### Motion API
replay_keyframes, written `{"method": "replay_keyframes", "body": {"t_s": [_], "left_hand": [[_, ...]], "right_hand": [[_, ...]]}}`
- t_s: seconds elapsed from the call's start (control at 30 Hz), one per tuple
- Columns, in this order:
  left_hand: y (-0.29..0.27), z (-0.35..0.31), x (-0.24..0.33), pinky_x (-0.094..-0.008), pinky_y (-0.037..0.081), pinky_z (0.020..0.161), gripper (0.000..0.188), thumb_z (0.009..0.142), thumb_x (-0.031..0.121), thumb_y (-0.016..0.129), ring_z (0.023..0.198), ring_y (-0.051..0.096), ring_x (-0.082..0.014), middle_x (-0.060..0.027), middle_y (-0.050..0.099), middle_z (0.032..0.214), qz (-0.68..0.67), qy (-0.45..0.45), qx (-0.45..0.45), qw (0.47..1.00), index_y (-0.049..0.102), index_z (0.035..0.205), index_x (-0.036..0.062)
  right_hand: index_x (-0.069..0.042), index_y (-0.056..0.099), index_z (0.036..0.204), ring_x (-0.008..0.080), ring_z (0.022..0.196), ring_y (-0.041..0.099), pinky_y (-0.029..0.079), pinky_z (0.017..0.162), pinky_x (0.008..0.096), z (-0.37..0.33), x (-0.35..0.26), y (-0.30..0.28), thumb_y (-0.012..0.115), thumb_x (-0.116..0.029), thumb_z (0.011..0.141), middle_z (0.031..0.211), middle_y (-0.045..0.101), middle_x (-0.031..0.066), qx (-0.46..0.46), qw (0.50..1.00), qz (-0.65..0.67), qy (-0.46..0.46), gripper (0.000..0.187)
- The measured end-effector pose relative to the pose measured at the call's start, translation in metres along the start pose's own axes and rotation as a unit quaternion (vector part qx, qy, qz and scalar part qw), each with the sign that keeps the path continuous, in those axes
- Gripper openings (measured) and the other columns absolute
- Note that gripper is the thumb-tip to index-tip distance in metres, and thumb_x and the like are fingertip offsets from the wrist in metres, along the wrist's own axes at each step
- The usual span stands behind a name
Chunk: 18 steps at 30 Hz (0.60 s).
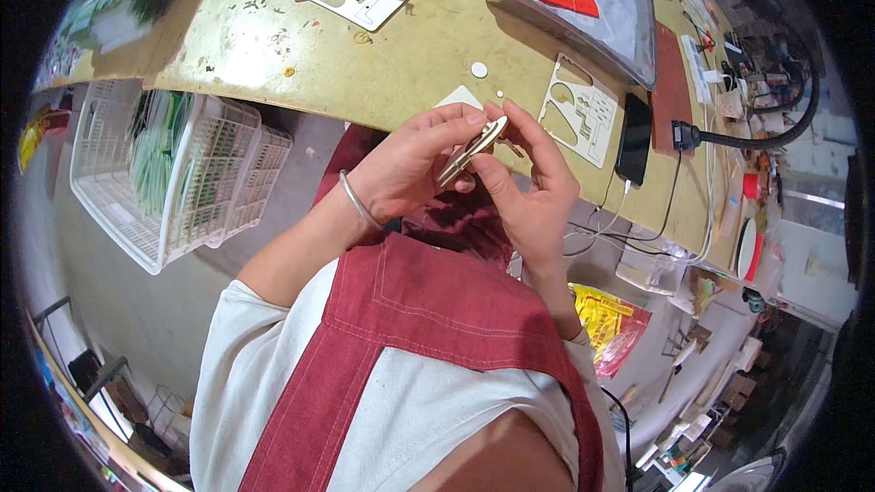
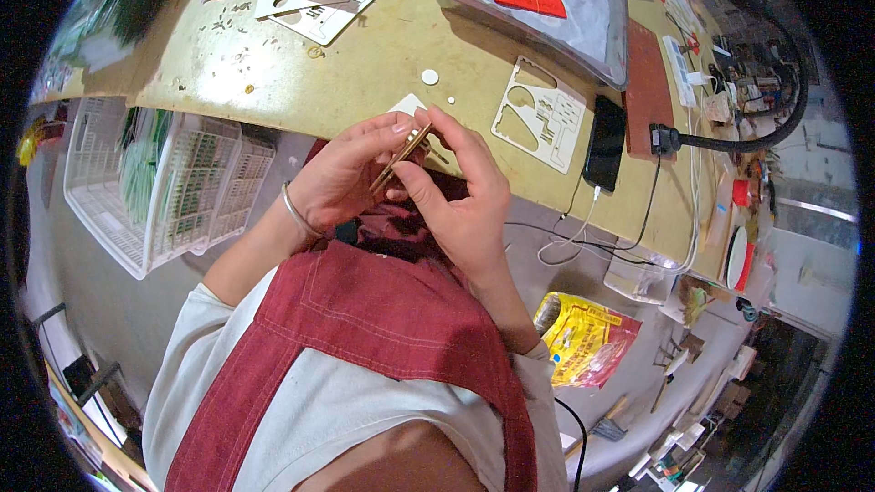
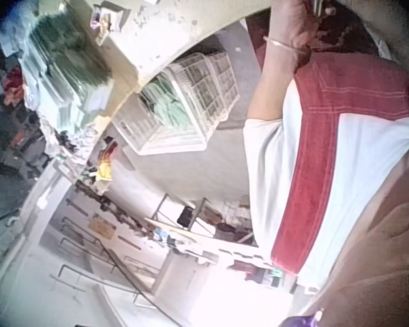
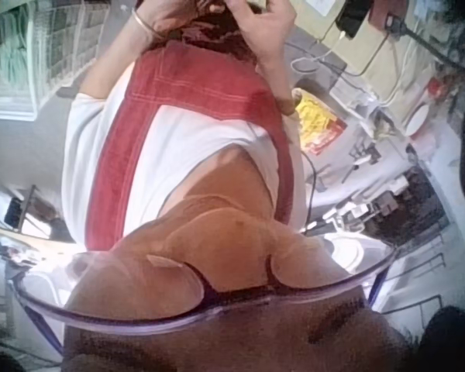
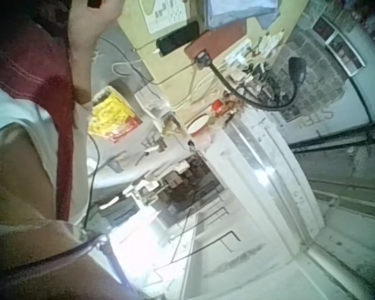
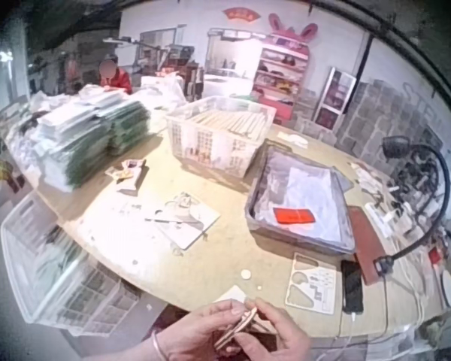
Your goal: The person assembles a small white plastic mechanism by hand, inserting a metal spring and a small pin into a rectangular housing with a circular cutout. The person repeatedly aligns and presses the components together, then tests the fit by rotating the circular part.
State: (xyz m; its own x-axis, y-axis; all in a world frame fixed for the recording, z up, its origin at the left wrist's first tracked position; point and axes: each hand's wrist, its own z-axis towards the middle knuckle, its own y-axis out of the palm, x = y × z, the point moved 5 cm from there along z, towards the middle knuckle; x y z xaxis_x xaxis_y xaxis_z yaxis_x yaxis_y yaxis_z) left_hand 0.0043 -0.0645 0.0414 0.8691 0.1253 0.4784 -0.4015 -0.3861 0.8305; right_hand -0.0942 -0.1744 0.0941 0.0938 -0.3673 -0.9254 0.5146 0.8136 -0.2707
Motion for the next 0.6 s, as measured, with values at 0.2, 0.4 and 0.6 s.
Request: {"method": "replay_keyframes", "body": {"t_s": [0.2, 0.4, 0.6], "left_hand": [[0.0012, -0.0025, 0.0014, -0.0265, 0.051, 0.067, 0.026, 0.110, 0.033, 0.067, 0.081, 0.063, -0.0044, 0.0063, 0.068, 0.097, -0.005, 0.004, -0.011, 1.000, 0.070, 0.127, 0.0121], [0.0002, -0.0037, 0.0030, -0.0261, 0.051, 0.067, 0.027, 0.110, 0.031, 0.067, 0.083, 0.063, -0.0050, 0.0058, 0.068, 0.099, 0.004, 0.007, -0.004, 1.000, 0.069, 0.129, 0.0112], [-0.0008, -0.0029, 0.0019, -0.0261, 0.054, 0.068, 0.027, 0.110, 0.030, 0.065, 0.083, 0.065, -0.0060, 0.0055, 0.068, 0.099, 0.020, 0.012, 0.002, 1.000, 0.069, 0.129, 0.0107]], "right_hand": [[0.002, 0.059, 0.152, 0.0188, 0.126, 0.066, 0.049, 0.113, 0.0352, -0.0008, -0.0017, 0.0008, 0.083, -0.005, 0.094, 0.141, 0.072, 0.0149, -0.018, 0.998, -0.041, -0.039, 0.063], [0.004, 0.059, 0.152, 0.0198, 0.126, 0.066, 0.049, 0.113, 0.0356, 0.0017, -0.0019, 0.0019, 0.080, -0.002, 0.096, 0.142, 0.071, 0.0168, -0.031, 0.998, -0.031, -0.035, 0.061], [0.000, 0.060, 0.153, 0.0197, 0.127, 0.067, 0.055, 0.106, 0.0325, -0.0008, 0.0050, 0.0015, 0.080, -0.004, 0.096, 0.141, 0.071, 0.0142, -0.021, 1.000, 0.009, -0.004, 0.060]]}}
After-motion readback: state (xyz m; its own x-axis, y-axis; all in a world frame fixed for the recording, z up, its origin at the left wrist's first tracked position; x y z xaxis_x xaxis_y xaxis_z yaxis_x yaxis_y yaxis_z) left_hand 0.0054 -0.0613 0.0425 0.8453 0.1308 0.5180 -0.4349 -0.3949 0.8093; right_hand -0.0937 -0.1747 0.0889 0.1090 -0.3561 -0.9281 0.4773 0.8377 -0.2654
